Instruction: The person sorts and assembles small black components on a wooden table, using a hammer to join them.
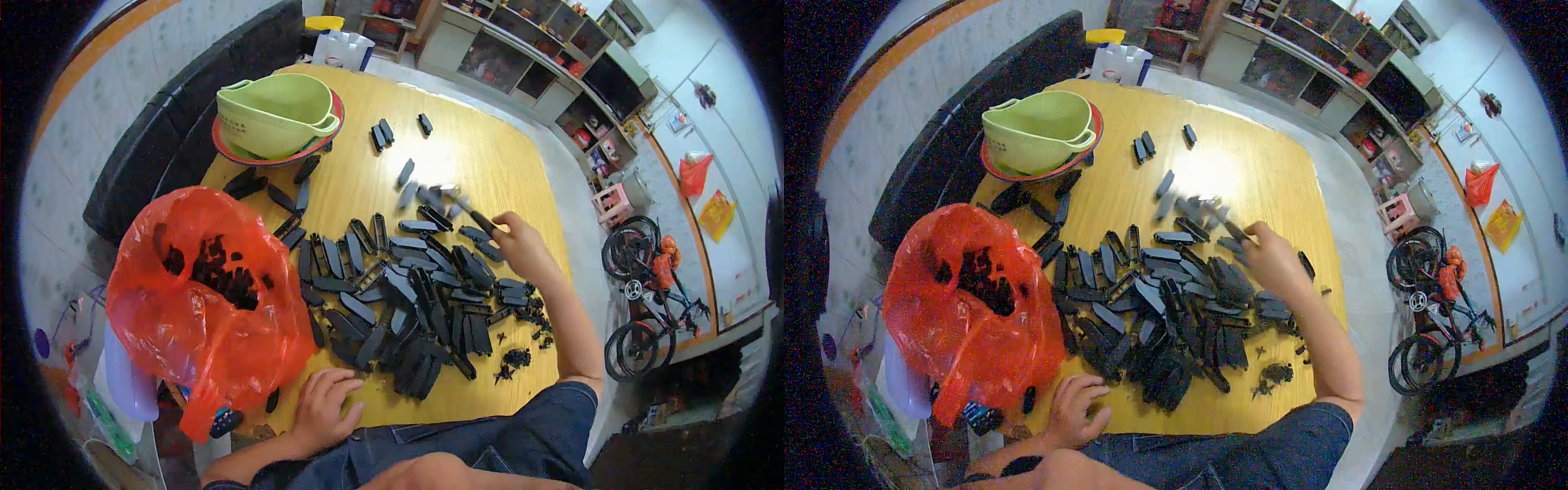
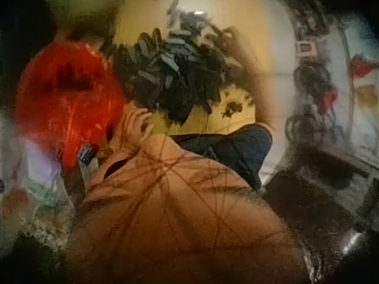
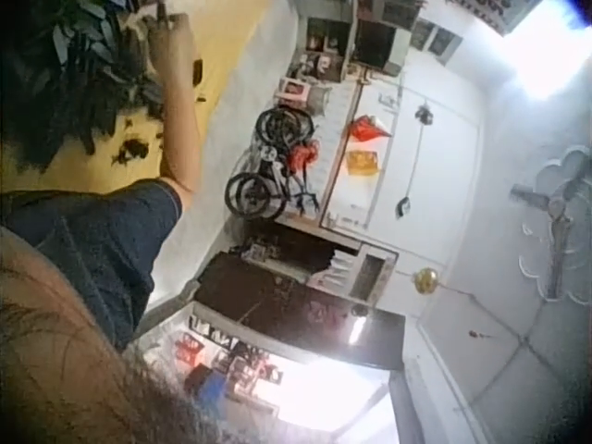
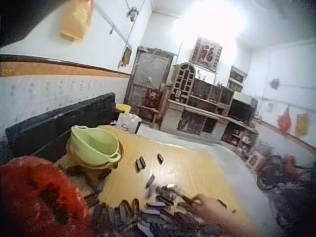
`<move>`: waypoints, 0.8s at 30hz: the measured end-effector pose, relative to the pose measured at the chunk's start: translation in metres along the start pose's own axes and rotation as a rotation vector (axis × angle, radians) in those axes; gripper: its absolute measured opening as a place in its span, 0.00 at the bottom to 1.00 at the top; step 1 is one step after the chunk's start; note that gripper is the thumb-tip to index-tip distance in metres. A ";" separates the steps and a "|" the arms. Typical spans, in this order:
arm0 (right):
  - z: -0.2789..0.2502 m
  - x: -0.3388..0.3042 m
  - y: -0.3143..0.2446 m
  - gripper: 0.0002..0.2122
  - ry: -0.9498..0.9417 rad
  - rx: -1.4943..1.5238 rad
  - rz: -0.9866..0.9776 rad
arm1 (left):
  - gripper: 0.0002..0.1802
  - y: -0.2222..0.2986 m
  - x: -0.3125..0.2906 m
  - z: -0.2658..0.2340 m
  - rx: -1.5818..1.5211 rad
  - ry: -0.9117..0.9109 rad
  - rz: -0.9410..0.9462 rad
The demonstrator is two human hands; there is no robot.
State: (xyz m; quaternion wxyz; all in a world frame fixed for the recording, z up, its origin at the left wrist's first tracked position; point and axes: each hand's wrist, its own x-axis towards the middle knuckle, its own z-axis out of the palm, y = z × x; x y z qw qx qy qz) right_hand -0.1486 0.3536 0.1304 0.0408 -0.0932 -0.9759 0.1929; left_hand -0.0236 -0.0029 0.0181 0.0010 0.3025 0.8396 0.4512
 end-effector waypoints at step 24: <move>0.049 0.011 -0.078 0.13 -0.050 0.006 -0.202 | 0.18 -0.001 -0.006 -0.001 -0.004 0.069 0.038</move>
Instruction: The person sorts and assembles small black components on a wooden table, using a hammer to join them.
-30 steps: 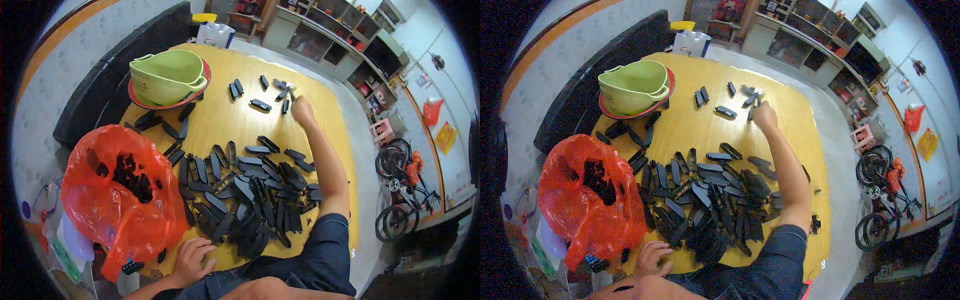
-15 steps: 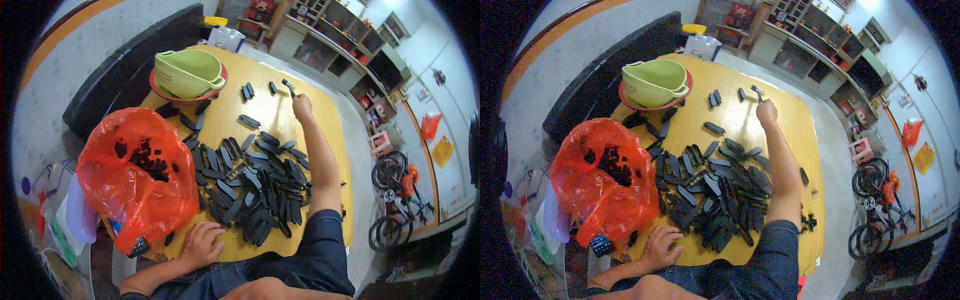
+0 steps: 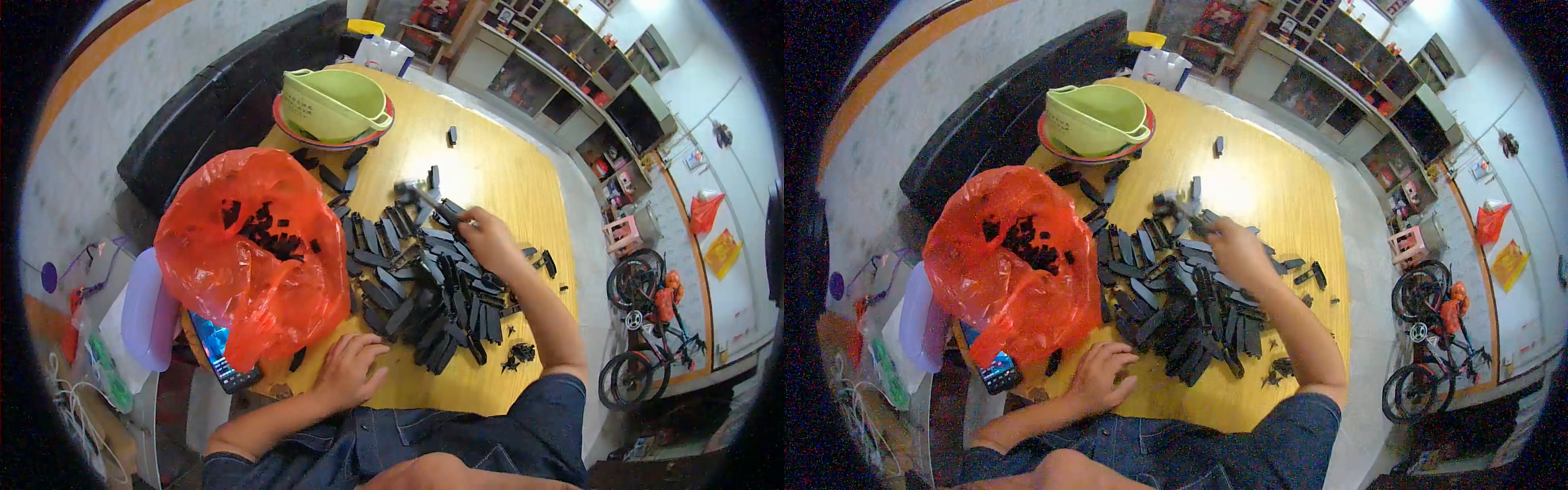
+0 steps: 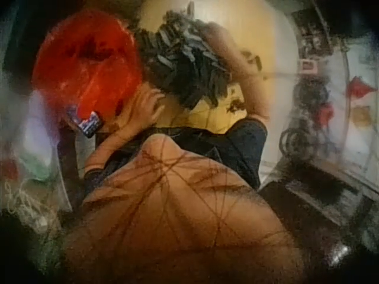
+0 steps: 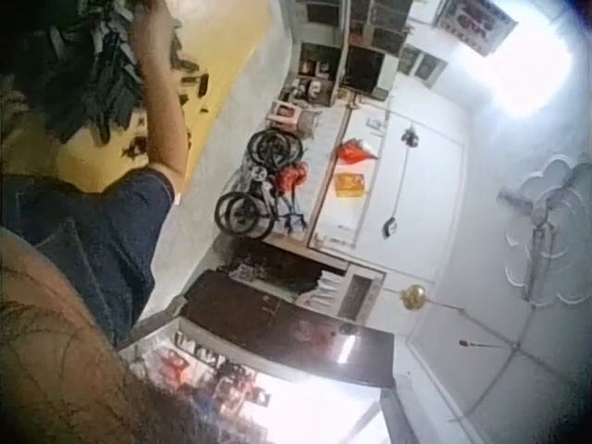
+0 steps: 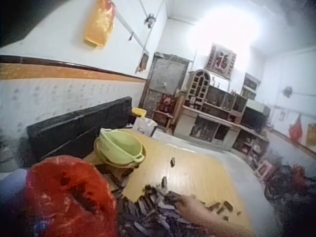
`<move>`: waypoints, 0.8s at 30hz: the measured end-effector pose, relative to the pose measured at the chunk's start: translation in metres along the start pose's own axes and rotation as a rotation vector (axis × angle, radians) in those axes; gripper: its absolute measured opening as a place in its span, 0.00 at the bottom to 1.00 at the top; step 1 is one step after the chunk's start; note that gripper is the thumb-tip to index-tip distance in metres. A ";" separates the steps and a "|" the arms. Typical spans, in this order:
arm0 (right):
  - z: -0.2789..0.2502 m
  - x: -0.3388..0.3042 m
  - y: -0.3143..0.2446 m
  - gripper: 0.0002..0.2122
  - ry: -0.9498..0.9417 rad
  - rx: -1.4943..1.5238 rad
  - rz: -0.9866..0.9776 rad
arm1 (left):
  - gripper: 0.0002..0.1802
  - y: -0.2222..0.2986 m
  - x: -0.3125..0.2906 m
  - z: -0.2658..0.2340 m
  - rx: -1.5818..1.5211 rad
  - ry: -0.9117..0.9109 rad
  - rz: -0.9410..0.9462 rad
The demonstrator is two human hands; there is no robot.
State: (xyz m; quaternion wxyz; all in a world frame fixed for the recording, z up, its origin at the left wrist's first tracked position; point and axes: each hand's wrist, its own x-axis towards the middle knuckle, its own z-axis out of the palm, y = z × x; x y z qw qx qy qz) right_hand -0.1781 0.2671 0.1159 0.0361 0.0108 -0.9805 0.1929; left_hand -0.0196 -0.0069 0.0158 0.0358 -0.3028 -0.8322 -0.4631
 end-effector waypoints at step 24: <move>-0.026 0.012 0.033 0.12 -0.167 0.458 -0.020 | 0.17 -0.004 -0.005 0.008 0.063 0.019 0.008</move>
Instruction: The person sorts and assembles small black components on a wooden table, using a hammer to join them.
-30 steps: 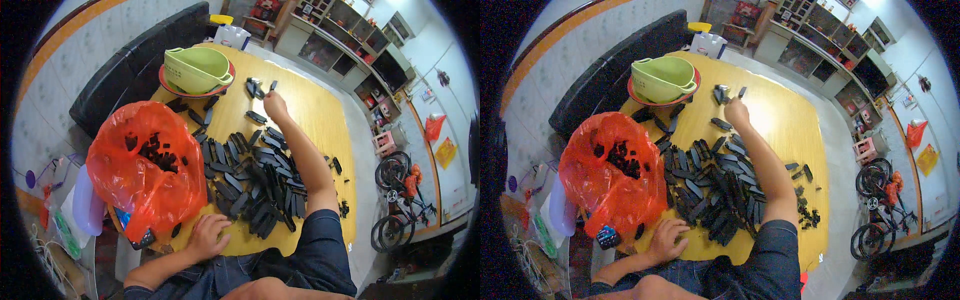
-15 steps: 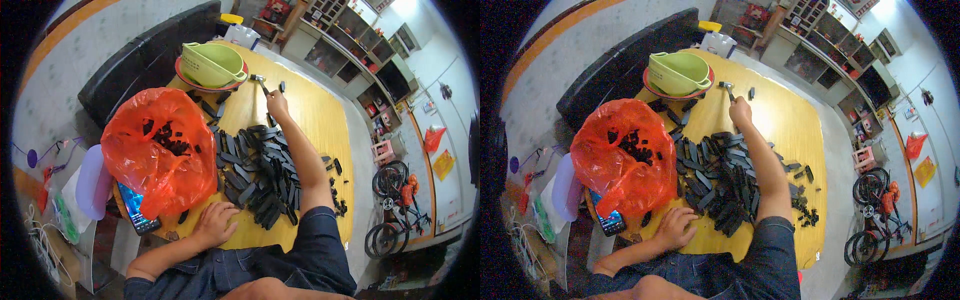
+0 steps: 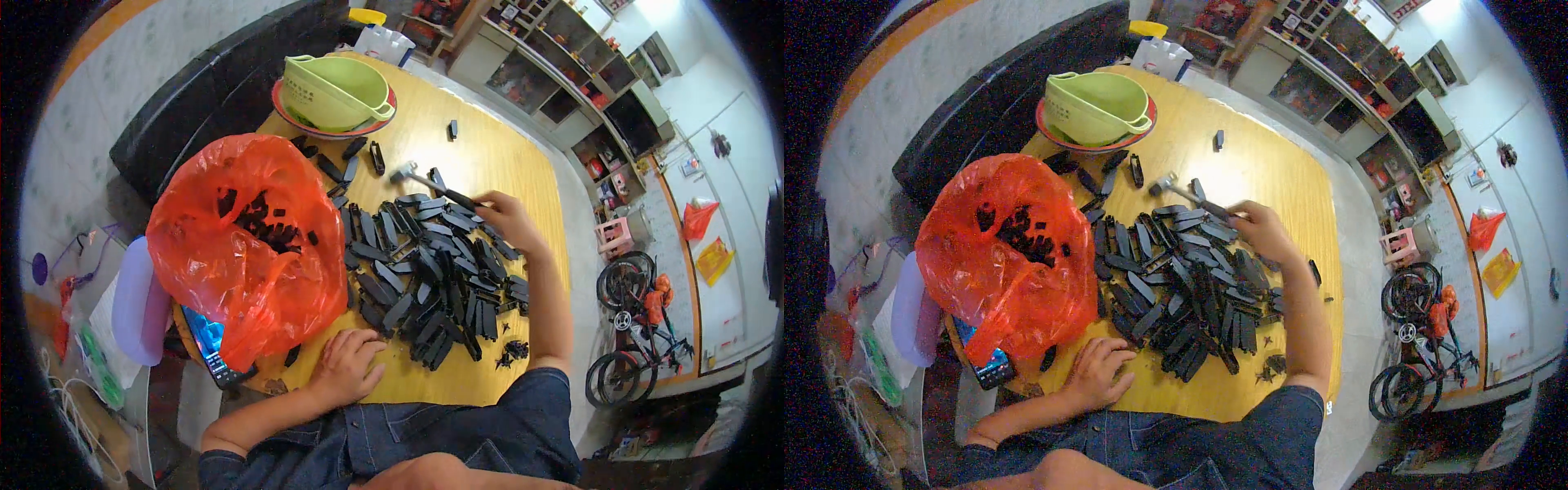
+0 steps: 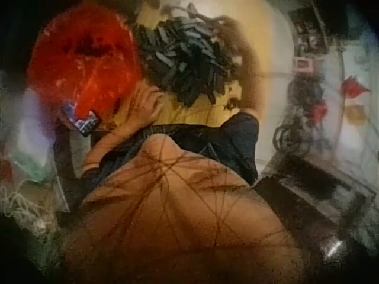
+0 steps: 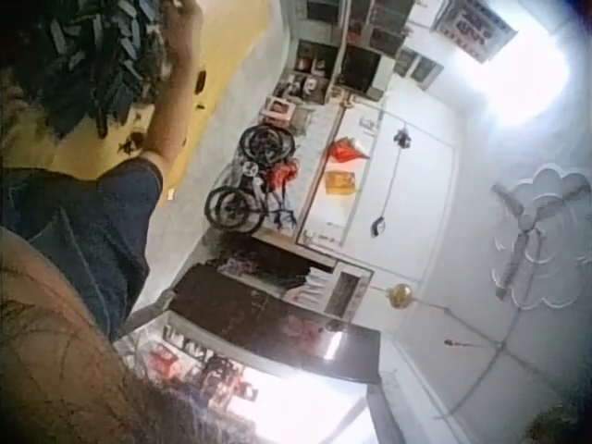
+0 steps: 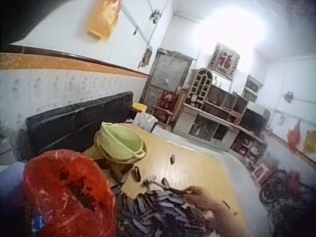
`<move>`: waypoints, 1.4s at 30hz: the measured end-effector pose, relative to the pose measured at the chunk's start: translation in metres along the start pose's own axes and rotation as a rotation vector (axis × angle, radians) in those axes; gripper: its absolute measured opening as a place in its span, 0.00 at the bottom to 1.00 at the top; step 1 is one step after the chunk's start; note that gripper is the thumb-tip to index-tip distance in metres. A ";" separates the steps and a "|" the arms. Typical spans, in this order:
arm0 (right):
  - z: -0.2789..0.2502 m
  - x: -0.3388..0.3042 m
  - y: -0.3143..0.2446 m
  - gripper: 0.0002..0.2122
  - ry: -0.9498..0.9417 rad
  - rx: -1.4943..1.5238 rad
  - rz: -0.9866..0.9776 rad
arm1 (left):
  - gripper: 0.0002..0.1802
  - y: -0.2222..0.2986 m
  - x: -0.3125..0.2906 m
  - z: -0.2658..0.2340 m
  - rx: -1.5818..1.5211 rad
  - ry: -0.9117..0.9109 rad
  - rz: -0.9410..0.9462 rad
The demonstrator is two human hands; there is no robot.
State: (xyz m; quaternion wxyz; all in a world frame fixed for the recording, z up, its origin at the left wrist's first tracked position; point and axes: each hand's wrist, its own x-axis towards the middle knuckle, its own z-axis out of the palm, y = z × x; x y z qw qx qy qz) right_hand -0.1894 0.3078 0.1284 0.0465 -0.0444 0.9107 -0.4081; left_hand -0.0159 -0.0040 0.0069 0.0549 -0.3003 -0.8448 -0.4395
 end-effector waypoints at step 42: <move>-0.075 -0.290 0.170 0.15 0.834 -0.030 0.354 | 0.14 0.000 -0.009 0.015 0.136 0.156 0.120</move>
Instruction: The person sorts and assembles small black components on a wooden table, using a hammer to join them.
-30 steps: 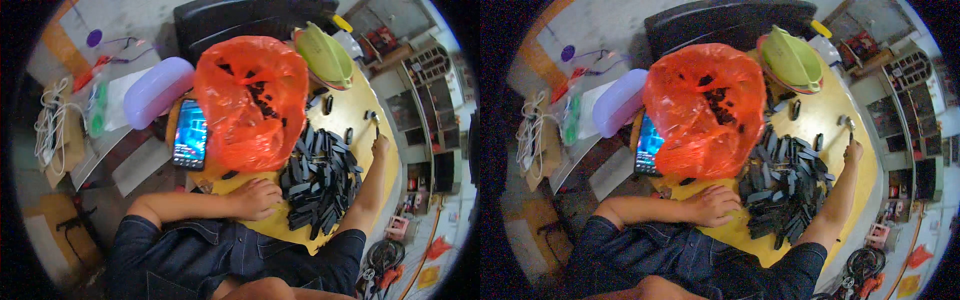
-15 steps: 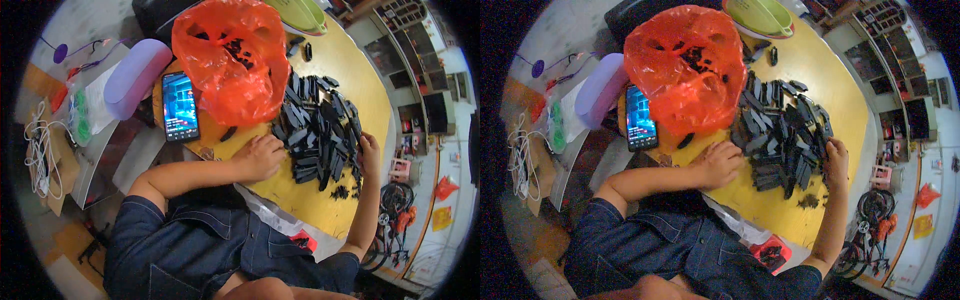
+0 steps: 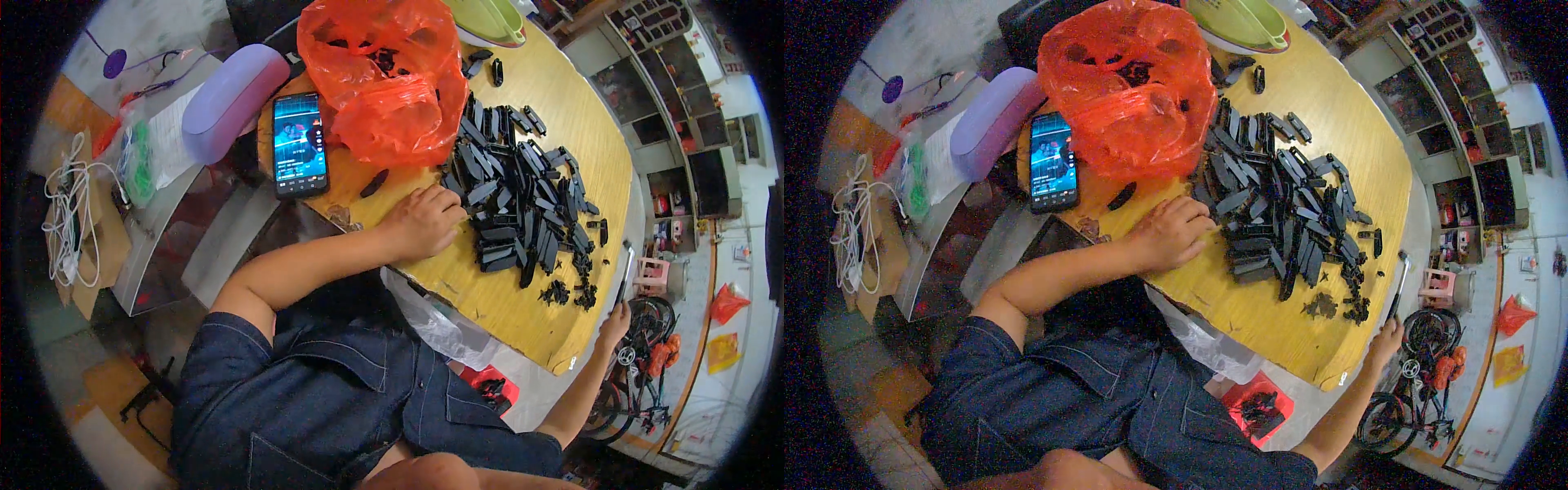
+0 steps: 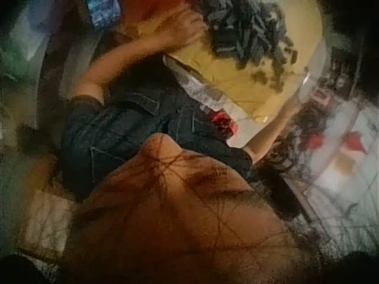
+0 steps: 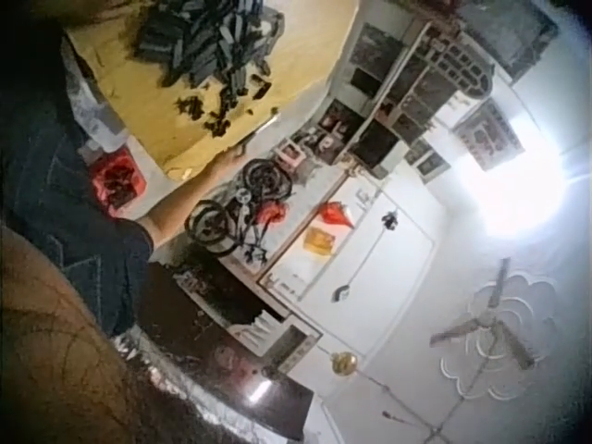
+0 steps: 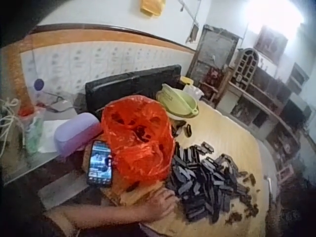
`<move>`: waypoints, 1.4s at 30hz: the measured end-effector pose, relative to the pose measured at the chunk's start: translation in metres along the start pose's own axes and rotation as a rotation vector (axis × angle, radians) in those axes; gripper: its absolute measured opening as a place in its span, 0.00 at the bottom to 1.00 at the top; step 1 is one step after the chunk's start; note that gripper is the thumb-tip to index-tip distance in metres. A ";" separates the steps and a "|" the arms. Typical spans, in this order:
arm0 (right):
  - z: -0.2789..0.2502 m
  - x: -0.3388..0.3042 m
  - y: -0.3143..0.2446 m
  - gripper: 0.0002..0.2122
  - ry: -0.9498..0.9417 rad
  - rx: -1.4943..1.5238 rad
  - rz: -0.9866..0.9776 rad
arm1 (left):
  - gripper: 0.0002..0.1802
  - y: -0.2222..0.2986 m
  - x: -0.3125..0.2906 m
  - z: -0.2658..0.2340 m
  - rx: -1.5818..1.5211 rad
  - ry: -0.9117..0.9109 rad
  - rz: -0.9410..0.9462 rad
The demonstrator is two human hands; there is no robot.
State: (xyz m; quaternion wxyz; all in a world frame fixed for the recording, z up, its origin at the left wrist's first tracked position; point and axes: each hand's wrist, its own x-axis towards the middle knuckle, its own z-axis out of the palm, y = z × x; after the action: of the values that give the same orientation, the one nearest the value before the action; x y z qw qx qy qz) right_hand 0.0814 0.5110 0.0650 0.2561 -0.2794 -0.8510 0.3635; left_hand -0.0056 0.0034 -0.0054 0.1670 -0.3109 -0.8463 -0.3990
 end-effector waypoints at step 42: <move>0.117 -0.040 -0.023 0.26 -0.157 -0.653 -0.272 | 0.41 0.053 0.041 0.047 0.505 -0.237 0.116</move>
State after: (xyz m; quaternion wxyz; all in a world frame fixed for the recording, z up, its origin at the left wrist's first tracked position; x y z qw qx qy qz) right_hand 0.0285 0.4154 0.0023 0.1332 -0.2021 -0.9687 0.0554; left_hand -0.0033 0.0817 0.0172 0.1618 -0.3519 -0.9133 -0.1263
